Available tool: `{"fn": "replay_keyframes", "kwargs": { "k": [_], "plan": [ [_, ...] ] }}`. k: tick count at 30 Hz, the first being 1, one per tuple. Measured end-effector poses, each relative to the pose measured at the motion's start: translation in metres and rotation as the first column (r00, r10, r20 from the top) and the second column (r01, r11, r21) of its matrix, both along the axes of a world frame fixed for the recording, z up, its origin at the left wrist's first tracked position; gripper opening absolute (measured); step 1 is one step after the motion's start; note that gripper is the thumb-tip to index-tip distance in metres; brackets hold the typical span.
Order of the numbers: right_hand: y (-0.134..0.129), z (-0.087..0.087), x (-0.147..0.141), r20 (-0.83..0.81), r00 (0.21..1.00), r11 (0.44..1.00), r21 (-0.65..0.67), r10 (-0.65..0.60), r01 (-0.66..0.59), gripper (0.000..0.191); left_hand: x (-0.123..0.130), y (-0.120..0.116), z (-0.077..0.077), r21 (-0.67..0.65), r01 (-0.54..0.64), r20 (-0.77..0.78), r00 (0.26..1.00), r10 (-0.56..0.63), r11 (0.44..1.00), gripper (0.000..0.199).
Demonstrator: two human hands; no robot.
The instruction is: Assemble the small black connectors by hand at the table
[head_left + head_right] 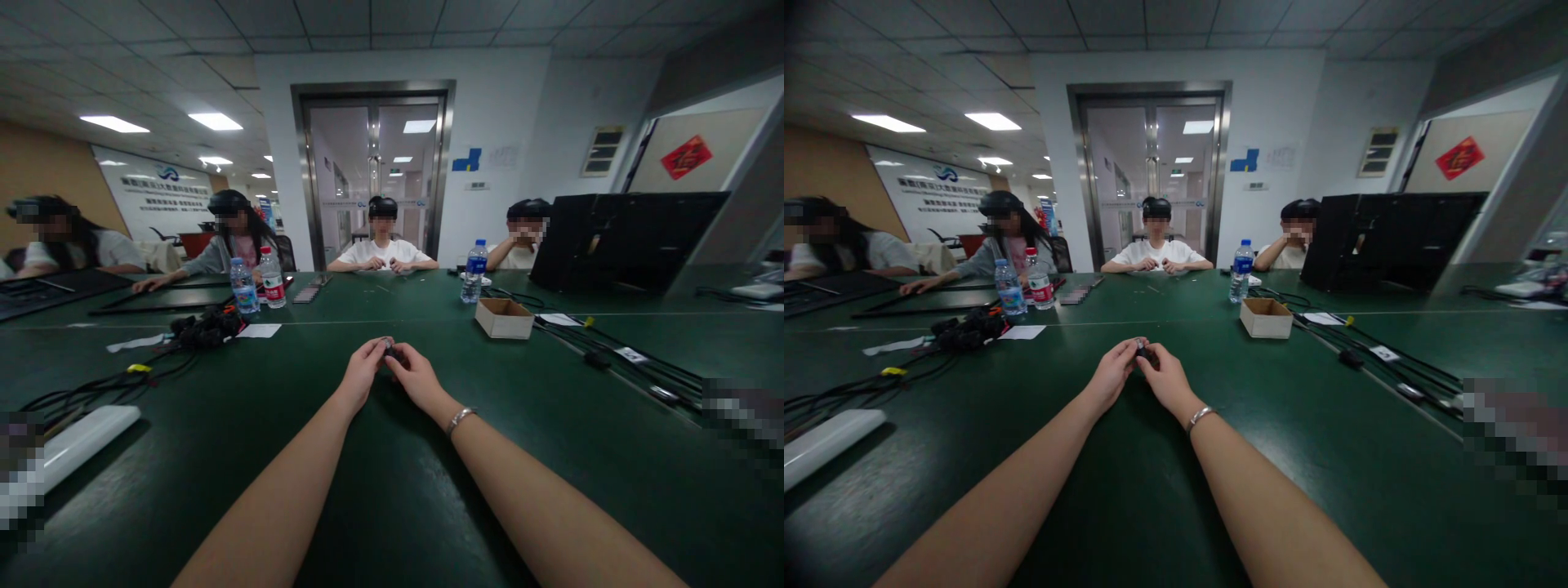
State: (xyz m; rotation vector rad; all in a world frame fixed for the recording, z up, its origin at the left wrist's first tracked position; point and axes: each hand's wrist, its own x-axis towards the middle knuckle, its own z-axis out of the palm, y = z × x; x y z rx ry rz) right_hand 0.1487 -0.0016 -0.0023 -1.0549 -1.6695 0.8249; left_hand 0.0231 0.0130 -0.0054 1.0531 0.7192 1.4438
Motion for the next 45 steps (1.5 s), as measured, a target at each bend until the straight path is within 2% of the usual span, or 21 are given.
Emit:
{"fn": "replay_keyframes", "kwargs": {
  "k": [4, 8, 13, 16, 19, 22, 25, 26, 27, 30, 32, 37, 41, 43, 45],
  "plan": [
    [0.001, -0.002, 0.000, -0.052, 0.999, 1.000, -0.029, 0.001, -0.002, 0.030, 0.006, 0.000, -0.001, 0.039, -0.050, -0.069, 0.996, 0.053, 0.998, 0.033],
    [0.000, -0.001, 0.000, -0.072, 0.997, 0.999, -0.036, -0.027, 0.024, 0.038, 0.012, -0.001, -0.004, 0.020, -0.112, -0.041, 0.993, 0.112, 0.994, 0.037],
    [-0.003, 0.002, 0.001, 0.090, 0.989, 0.989, 0.104, -0.116, 0.107, 0.022, 0.009, -0.002, -0.002, -0.016, -0.165, -0.071, 0.984, 0.164, 0.986, 0.038],
    [-0.003, 0.002, 0.002, 0.151, 0.978, 0.984, 0.129, -0.143, 0.124, 0.018, -0.001, -0.004, 0.005, 0.088, -0.133, -0.211, 0.966, 0.149, 0.987, 0.034],
    [-0.003, 0.003, 0.004, 0.198, 0.956, 0.967, 0.179, -0.216, 0.182, 0.019, -0.015, -0.005, 0.009, 0.232, -0.056, -0.449, 0.880, 0.158, 0.971, 0.027],
    [-0.004, 0.004, 0.006, 0.258, 0.935, 0.957, 0.219, -0.242, 0.188, 0.021, -0.027, -0.004, 0.008, 0.222, -0.061, -0.617, 0.764, 0.189, 0.973, 0.029],
    [-0.005, 0.004, 0.006, 0.283, 0.936, 0.965, 0.216, -0.210, 0.151, 0.023, -0.031, -0.003, 0.005, 0.203, -0.124, -0.741, 0.630, 0.235, 0.971, 0.042],
    [-0.005, 0.004, 0.006, 0.278, 0.939, 0.966, 0.214, -0.203, 0.146, 0.024, -0.032, -0.003, 0.004, 0.198, -0.138, -0.757, 0.608, 0.241, 0.970, 0.047],
    [-0.004, 0.004, 0.006, 0.269, 0.941, 0.966, 0.210, -0.204, 0.150, 0.024, -0.031, -0.004, 0.004, 0.190, -0.145, -0.753, 0.613, 0.238, 0.971, 0.048],
    [-0.002, 0.002, 0.007, 0.241, 0.944, 0.964, 0.191, -0.227, 0.183, 0.023, -0.030, -0.005, 0.005, 0.166, -0.097, -0.664, 0.725, 0.184, 0.981, 0.040],
    [0.000, 0.001, 0.008, 0.234, 0.943, 0.964, 0.184, -0.235, 0.194, 0.022, -0.029, -0.005, 0.005, 0.178, -0.049, -0.629, 0.763, 0.153, 0.983, 0.039],
    [0.000, 0.001, 0.008, 0.239, 0.940, 0.961, 0.191, -0.245, 0.202, 0.022, -0.030, -0.002, 0.001, 0.195, -0.021, -0.665, 0.732, 0.148, 0.981, 0.031],
    [-0.001, 0.002, 0.007, 0.245, 0.940, 0.964, 0.184, -0.236, 0.194, 0.022, -0.028, -0.003, 0.000, 0.172, -0.086, -0.732, 0.656, 0.185, 0.981, 0.048],
    [0.000, 0.001, 0.007, 0.238, 0.941, 0.964, 0.176, -0.239, 0.200, 0.022, -0.027, -0.005, 0.001, 0.162, -0.089, -0.692, 0.700, 0.177, 0.983, 0.048],
    [0.001, 0.001, 0.008, 0.225, 0.943, 0.963, 0.172, -0.245, 0.210, 0.021, -0.026, -0.008, 0.002, 0.156, -0.048, -0.633, 0.762, 0.137, 0.987, 0.038]
  ]
}}
